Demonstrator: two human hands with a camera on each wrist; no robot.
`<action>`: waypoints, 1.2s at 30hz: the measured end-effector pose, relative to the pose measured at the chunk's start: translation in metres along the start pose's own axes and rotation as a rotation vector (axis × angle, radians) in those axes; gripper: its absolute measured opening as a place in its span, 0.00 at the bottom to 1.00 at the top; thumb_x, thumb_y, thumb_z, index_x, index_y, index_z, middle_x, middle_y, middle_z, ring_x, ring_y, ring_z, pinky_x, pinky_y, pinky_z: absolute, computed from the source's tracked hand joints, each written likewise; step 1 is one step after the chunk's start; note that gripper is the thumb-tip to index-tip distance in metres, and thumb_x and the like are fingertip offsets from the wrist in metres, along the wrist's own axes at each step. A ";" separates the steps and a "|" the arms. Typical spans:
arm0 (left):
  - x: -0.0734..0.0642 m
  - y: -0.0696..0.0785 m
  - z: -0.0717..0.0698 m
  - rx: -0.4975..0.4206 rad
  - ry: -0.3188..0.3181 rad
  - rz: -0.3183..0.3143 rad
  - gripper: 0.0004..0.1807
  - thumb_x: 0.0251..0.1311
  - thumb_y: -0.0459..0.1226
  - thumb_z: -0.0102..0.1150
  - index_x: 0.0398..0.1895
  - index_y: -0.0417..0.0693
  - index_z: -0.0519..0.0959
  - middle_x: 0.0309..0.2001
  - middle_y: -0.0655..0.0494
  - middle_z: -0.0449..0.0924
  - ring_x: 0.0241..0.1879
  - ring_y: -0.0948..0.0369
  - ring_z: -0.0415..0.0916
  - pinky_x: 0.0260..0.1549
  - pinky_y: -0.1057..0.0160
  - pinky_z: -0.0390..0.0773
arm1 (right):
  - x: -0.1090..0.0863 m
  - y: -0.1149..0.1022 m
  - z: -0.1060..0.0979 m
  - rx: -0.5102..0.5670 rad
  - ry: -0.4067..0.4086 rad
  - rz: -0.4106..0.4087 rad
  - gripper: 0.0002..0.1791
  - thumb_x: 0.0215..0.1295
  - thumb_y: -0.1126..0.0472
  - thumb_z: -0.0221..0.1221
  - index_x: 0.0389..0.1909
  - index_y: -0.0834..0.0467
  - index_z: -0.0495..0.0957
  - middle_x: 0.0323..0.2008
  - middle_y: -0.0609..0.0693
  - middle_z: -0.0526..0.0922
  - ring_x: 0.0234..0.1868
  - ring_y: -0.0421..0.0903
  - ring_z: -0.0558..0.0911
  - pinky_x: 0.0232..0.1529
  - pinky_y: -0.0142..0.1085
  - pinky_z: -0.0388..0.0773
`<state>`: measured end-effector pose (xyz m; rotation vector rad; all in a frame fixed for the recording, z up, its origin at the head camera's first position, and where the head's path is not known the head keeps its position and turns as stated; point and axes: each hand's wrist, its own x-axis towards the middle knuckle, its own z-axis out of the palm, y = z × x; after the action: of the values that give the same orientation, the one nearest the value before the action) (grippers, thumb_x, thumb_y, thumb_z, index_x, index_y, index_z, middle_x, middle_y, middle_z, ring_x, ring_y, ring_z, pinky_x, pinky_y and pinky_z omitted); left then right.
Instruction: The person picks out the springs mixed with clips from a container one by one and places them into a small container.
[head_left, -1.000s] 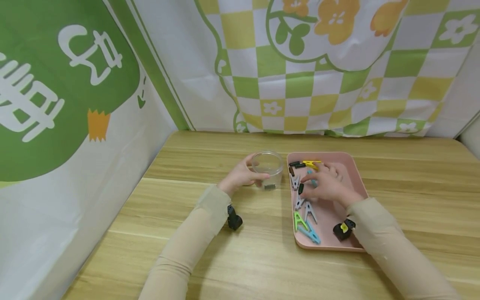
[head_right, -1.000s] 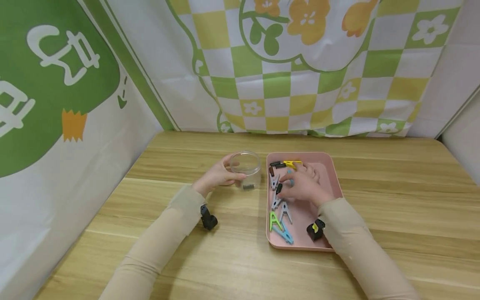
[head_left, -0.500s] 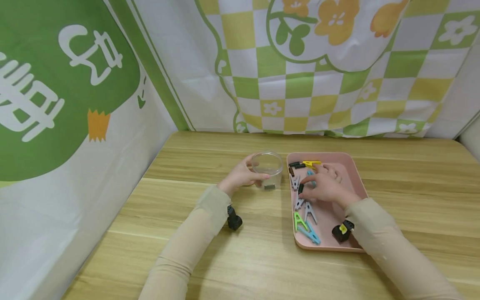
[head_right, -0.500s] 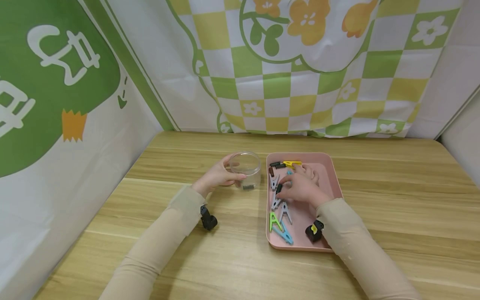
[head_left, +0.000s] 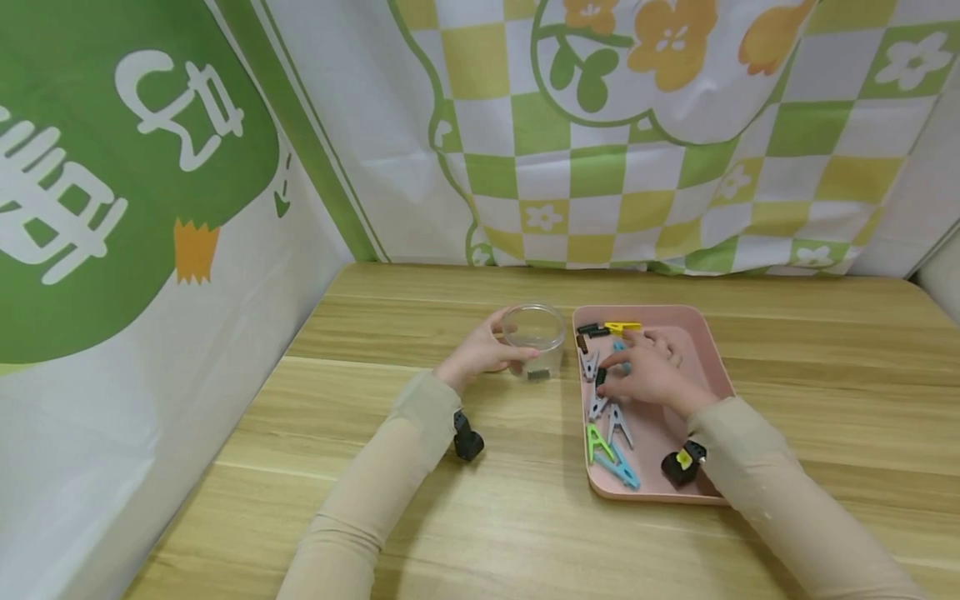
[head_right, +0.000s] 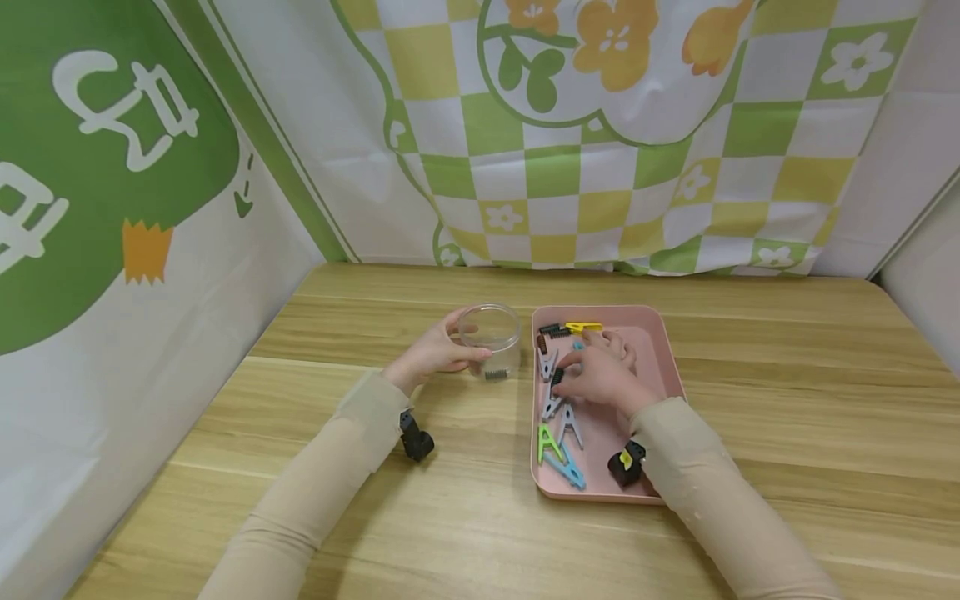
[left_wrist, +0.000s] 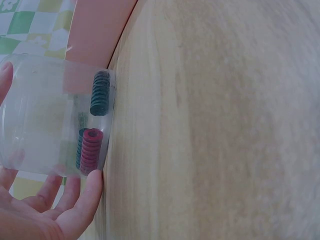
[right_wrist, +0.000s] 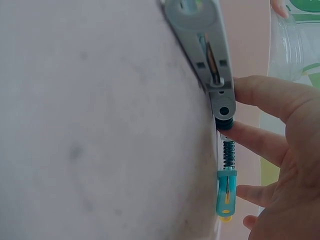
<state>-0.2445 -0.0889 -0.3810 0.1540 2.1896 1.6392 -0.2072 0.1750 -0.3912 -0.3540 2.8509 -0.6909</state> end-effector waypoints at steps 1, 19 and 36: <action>0.000 0.000 0.000 0.000 0.000 0.001 0.50 0.49 0.37 0.72 0.73 0.64 0.53 0.67 0.48 0.59 0.32 0.59 0.80 0.40 0.63 0.75 | 0.000 0.000 0.000 0.005 -0.001 0.003 0.24 0.52 0.49 0.68 0.48 0.56 0.82 0.71 0.70 0.48 0.68 0.72 0.39 0.57 0.71 0.31; 0.001 0.000 0.000 0.025 0.004 0.007 0.49 0.49 0.38 0.72 0.73 0.65 0.54 0.67 0.49 0.59 0.35 0.61 0.79 0.42 0.62 0.76 | 0.003 0.001 0.002 -0.005 0.031 -0.012 0.19 0.52 0.50 0.68 0.44 0.54 0.84 0.71 0.65 0.51 0.69 0.70 0.40 0.58 0.70 0.33; 0.002 -0.002 -0.001 0.032 0.011 0.004 0.49 0.49 0.38 0.72 0.72 0.65 0.55 0.66 0.49 0.60 0.44 0.59 0.75 0.40 0.64 0.76 | 0.003 0.003 0.002 0.011 0.108 -0.092 0.20 0.50 0.51 0.69 0.42 0.57 0.84 0.70 0.65 0.55 0.68 0.73 0.43 0.56 0.72 0.33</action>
<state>-0.2465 -0.0897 -0.3831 0.1597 2.2259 1.6114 -0.2097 0.1764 -0.3948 -0.4626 2.9468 -0.7645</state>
